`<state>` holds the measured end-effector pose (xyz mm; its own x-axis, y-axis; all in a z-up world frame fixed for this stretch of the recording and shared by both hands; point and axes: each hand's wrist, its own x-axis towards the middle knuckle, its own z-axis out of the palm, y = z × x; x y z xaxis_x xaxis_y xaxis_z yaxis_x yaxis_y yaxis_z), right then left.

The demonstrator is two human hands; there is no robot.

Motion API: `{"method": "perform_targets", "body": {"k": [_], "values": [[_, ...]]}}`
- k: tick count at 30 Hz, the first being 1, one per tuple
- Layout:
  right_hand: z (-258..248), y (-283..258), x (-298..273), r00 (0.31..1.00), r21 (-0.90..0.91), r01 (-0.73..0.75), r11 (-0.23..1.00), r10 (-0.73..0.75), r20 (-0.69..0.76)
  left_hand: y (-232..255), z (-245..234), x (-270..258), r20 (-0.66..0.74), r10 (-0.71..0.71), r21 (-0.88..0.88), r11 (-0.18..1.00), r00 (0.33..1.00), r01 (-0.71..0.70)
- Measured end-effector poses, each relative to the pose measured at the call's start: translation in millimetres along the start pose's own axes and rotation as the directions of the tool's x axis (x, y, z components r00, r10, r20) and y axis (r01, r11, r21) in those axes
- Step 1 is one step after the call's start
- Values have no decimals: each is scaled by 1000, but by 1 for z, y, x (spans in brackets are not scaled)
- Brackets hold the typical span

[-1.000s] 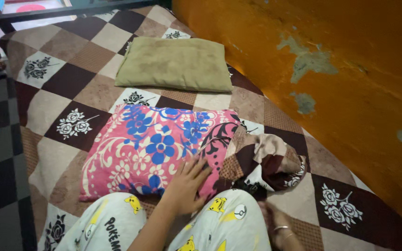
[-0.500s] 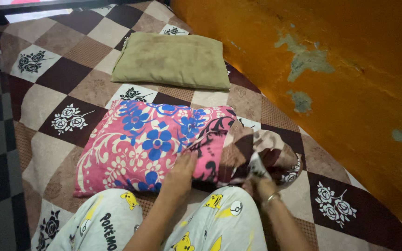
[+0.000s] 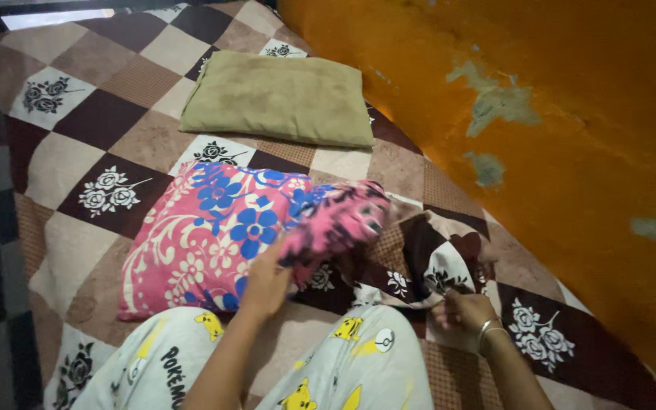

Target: The person sits on a bed and folds a floral pillowcase around a pillow, then folds a large checkered bedsheet into a compact square. The person places the folded pillowcase aside and then folds the bedsheet multiple times before moving it to a nearby chair.

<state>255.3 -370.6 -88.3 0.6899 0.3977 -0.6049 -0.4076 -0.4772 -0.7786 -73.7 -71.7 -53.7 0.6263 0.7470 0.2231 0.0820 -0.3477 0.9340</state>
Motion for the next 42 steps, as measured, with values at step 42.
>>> {"method": "perform_targets", "body": {"k": [42], "values": [[-8, -172, -243, 502, -55, 865, 499, -862, 76, 137, -1, -5, -434, 333, 559, 829, 837, -40]]}}
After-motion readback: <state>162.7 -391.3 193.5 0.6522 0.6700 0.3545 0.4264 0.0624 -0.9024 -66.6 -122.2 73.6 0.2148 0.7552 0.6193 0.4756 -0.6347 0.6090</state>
